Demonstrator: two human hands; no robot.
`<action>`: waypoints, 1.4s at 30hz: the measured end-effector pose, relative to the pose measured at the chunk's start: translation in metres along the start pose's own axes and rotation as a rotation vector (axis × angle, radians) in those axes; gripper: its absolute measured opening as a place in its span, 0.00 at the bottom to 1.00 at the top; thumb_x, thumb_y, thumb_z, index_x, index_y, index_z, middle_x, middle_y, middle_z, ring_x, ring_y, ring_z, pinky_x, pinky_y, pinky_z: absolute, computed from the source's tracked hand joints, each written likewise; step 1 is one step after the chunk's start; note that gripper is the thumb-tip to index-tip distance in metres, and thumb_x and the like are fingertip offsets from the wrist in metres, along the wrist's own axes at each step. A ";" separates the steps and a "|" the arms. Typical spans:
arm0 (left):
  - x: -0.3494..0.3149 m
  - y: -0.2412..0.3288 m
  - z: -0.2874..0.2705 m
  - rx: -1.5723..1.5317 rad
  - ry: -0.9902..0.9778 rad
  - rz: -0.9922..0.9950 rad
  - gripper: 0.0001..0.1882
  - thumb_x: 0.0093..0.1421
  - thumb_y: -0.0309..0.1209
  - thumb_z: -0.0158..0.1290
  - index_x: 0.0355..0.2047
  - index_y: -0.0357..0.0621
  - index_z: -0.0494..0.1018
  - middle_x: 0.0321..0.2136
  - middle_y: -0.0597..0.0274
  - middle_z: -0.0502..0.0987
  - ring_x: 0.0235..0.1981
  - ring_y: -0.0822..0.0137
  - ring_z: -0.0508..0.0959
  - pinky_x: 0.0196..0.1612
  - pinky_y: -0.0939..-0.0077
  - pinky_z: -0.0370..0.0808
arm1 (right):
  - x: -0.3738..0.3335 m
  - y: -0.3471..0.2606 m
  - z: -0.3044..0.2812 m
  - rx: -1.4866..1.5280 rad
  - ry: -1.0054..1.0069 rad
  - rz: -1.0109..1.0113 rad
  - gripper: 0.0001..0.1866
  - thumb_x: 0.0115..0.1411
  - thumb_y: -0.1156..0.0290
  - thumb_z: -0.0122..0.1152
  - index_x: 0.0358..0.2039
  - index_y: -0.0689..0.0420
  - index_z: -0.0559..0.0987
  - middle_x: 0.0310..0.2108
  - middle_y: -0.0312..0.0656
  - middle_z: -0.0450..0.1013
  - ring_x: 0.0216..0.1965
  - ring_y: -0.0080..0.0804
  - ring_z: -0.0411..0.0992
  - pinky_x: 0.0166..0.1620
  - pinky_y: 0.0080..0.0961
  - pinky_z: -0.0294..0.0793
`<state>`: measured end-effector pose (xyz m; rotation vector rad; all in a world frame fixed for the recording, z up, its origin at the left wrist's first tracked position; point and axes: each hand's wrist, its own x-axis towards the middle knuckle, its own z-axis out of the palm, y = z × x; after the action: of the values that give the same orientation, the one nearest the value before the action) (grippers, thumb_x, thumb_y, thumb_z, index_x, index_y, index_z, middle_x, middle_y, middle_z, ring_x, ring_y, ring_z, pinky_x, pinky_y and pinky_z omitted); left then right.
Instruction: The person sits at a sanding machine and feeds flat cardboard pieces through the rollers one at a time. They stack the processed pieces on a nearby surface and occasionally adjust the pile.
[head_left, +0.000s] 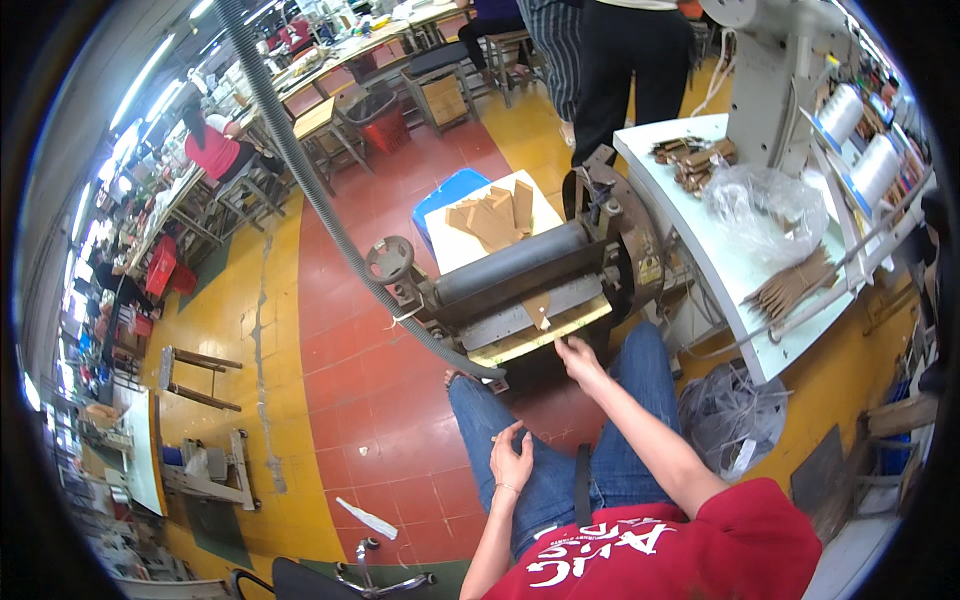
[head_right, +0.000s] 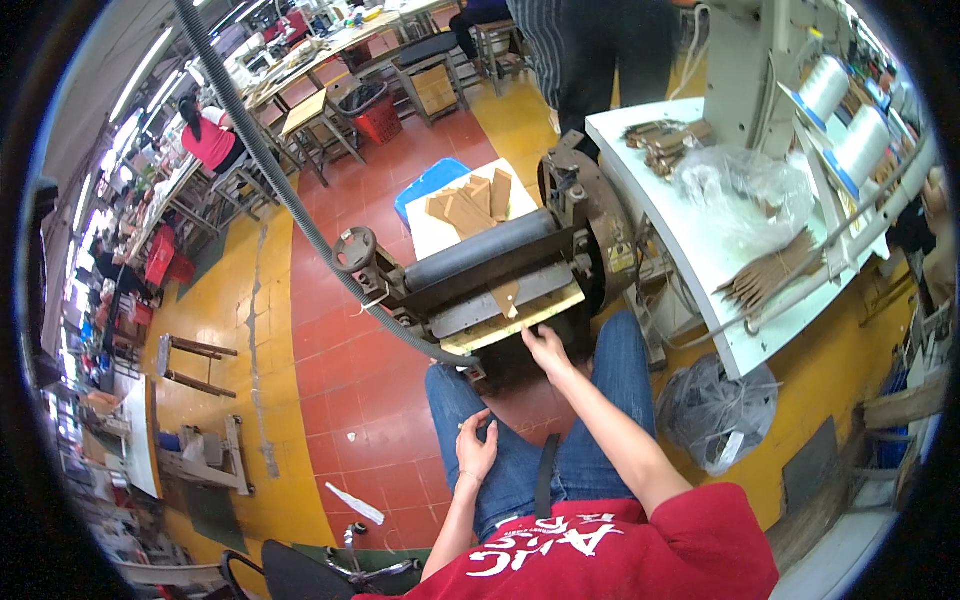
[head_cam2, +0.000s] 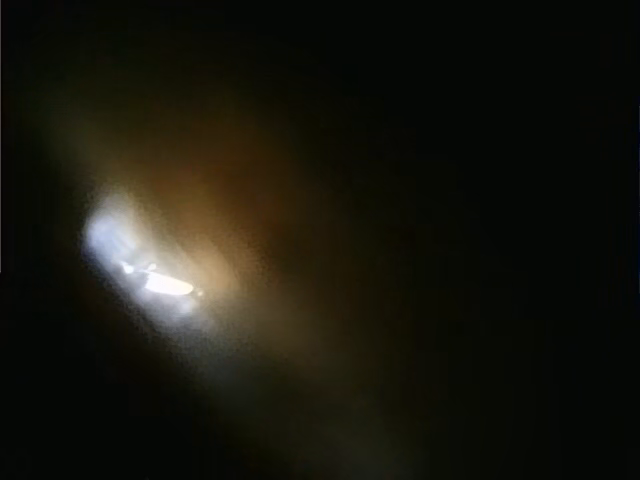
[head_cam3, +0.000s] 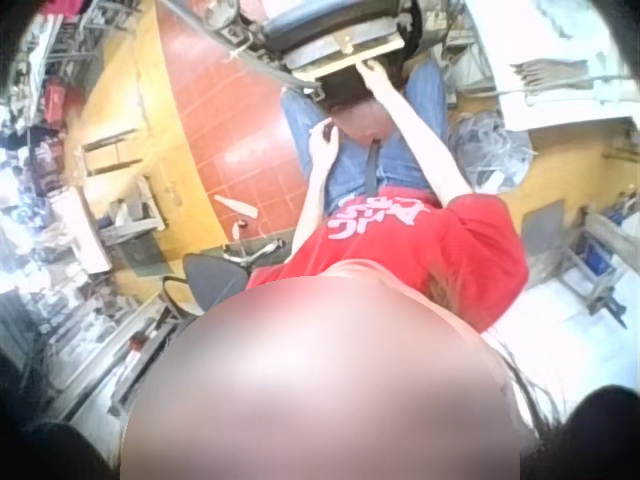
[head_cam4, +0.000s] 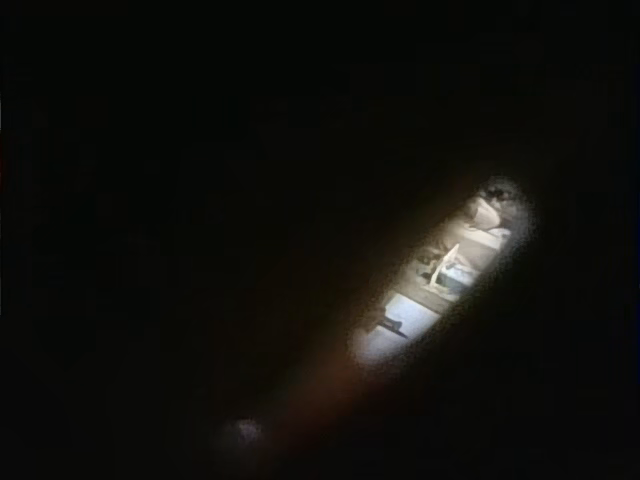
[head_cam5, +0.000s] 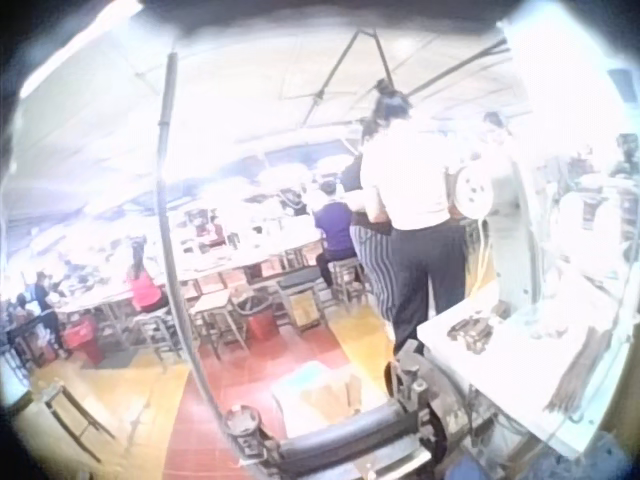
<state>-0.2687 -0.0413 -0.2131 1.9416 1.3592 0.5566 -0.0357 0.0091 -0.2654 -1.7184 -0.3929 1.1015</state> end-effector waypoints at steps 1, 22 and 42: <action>0.000 0.000 0.000 -0.020 -0.007 -0.051 0.15 0.56 0.33 0.53 0.44 0.45 0.74 0.40 0.55 0.77 0.43 0.59 0.77 0.45 0.65 0.73 | -0.015 0.009 -0.009 0.028 -0.122 0.049 0.18 0.60 0.52 0.57 0.27 0.54 0.76 0.22 0.33 0.71 0.25 0.19 0.68 0.28 0.18 0.66; 0.041 -0.056 -0.014 -0.937 -0.100 -0.575 0.19 0.65 0.30 0.44 0.53 0.32 0.60 0.39 0.45 0.75 0.27 0.58 0.81 0.21 0.74 0.79 | 0.200 -0.313 0.047 -1.218 -0.263 -0.567 0.37 0.46 0.40 0.63 0.47 0.59 0.75 0.43 0.49 0.75 0.46 0.42 0.73 0.50 0.33 0.71; 0.059 -0.070 -0.038 -1.180 -0.185 -0.711 0.18 0.68 0.29 0.37 0.56 0.34 0.55 0.40 0.40 0.75 0.29 0.53 0.81 0.28 0.68 0.82 | 0.283 -0.240 0.124 -1.475 -0.018 -0.350 0.25 0.37 0.50 0.76 0.28 0.58 0.81 0.31 0.44 0.78 0.40 0.38 0.77 0.39 0.32 0.76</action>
<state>-0.3176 0.0399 -0.2420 0.5019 1.0801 0.5871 0.0679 0.3810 -0.2024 -2.6623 -1.7415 0.4763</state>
